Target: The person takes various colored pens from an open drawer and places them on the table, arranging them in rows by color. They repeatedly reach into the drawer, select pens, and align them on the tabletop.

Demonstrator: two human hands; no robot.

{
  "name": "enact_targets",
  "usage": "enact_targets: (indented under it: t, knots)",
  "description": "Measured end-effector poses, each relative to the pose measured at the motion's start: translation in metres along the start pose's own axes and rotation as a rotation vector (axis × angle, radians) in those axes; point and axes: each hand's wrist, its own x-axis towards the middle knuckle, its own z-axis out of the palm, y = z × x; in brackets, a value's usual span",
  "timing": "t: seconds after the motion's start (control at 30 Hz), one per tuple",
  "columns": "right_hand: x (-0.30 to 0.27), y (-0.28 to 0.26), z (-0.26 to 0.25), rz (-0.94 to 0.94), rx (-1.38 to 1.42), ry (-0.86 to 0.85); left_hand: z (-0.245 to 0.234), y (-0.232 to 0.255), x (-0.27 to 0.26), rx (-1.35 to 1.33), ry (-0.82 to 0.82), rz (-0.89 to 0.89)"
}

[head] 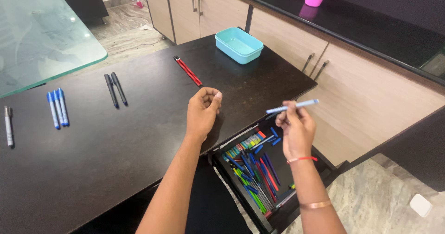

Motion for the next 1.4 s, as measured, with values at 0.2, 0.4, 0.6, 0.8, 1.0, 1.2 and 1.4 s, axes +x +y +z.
enact_targets:
  t: [0.2, 0.4, 0.6, 0.8, 1.0, 1.2, 1.4]
  knots:
    - [0.006, -0.011, 0.100, -0.090, -0.424, -0.104, 0.001, 0.006, -0.003, 0.039, 0.039, 0.074]
    - [-0.001, 0.004, 0.160, -0.056, -0.540, -0.171, 0.000, 0.004, -0.002, -0.008, 0.037, 0.110]
    - [0.000, 0.018, 0.168, -0.017, -0.406, -0.210, -0.003, 0.002, 0.001, -0.135, 0.051, 0.120]
    - [0.002, 0.030, 0.162, 0.076, -0.309, -0.266, -0.002, 0.004, -0.002, -0.098, 0.135, 0.035]
    - [0.010, 0.030, 0.164, 0.186, -0.401, -0.152, -0.006, 0.004, -0.004, 0.044, 0.231, 0.166]
    - [0.013, 0.030, 0.184, 0.090, -0.962, -0.205, -0.064, 0.022, -0.017, 0.461, 0.200, 0.284]
    - [0.003, 0.032, 0.203, -0.054, -1.245, -0.168, -0.154, 0.057, -0.039, 0.848, 0.152, 0.210]
